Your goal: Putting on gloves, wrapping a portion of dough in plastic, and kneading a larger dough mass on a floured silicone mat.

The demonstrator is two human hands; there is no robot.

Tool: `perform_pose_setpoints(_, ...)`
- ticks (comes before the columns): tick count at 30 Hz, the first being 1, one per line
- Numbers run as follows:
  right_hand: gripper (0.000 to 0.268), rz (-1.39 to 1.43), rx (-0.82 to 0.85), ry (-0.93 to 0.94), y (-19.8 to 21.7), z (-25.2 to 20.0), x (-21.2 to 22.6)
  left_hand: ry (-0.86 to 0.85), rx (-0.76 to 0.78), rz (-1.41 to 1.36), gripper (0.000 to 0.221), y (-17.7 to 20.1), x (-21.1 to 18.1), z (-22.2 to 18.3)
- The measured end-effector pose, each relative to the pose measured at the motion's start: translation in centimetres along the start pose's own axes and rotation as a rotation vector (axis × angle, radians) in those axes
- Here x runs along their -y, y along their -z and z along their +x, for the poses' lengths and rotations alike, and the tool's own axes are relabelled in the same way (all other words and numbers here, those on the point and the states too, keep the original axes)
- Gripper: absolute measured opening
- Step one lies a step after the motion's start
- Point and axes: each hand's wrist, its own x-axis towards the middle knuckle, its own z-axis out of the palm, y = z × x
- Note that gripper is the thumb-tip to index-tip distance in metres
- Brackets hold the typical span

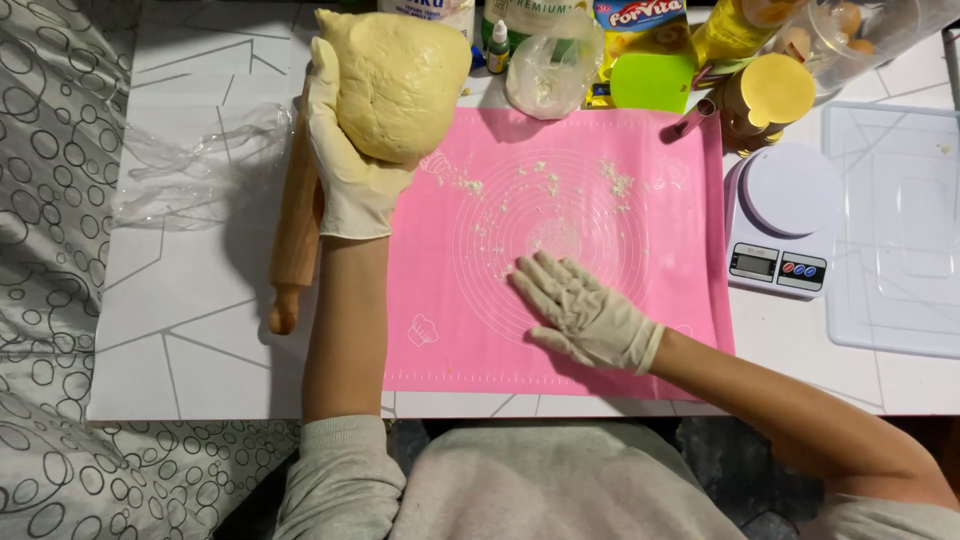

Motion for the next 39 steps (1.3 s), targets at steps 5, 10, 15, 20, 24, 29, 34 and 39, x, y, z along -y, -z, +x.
perform_pose_setpoints(5, 0.07, 0.004, -0.132, 0.076, -4.3, 7.6, -1.2, 0.047, 0.047, -0.083, 0.051, 0.1, -0.3, 0.3)
perform_pose_setpoints(10, 0.073, -0.04, -0.15, -0.062, -2.9, 8.8, -6.7, 0.004, 0.007, -0.058, 0.044, 0.9, 0.3, 0.8)
perform_pose_setpoints(15, 0.07, 0.083, -0.142, -0.005, -1.2, 5.6, -1.1, -0.058, 0.026, -0.058, 0.047, 1.0, 1.4, 0.9)
perform_pose_setpoints(20, 0.066, 0.012, -0.143, 0.163, -0.9, 4.8, -2.1, -0.229, -0.033, -0.024, 0.022, 0.9, 0.9, 0.7)
perform_pose_setpoints(24, 0.078, -0.039, -0.151, 0.014, -2.3, 10.4, -7.8, -0.149, 0.029, -0.026, 0.03, 1.5, 0.3, 0.8)
perform_pose_setpoints(29, 0.081, -0.069, -0.134, 0.047, -4.7, 15.8, -6.1, -0.069, -0.119, -0.047, 0.039, 2.2, 0.1, 1.5)
perform_pose_setpoints(34, 0.075, 0.037, -0.071, 0.164, -1.1, 10.0, -3.6, -0.031, -0.097, -0.041, 0.033, 1.5, -0.4, 1.1)
perform_pose_setpoints(39, 0.078, 0.049, -0.104, 0.009, -1.0, 12.0, -7.6, -0.039, -0.072, -0.018, 0.034, 1.1, 0.1, 0.6)
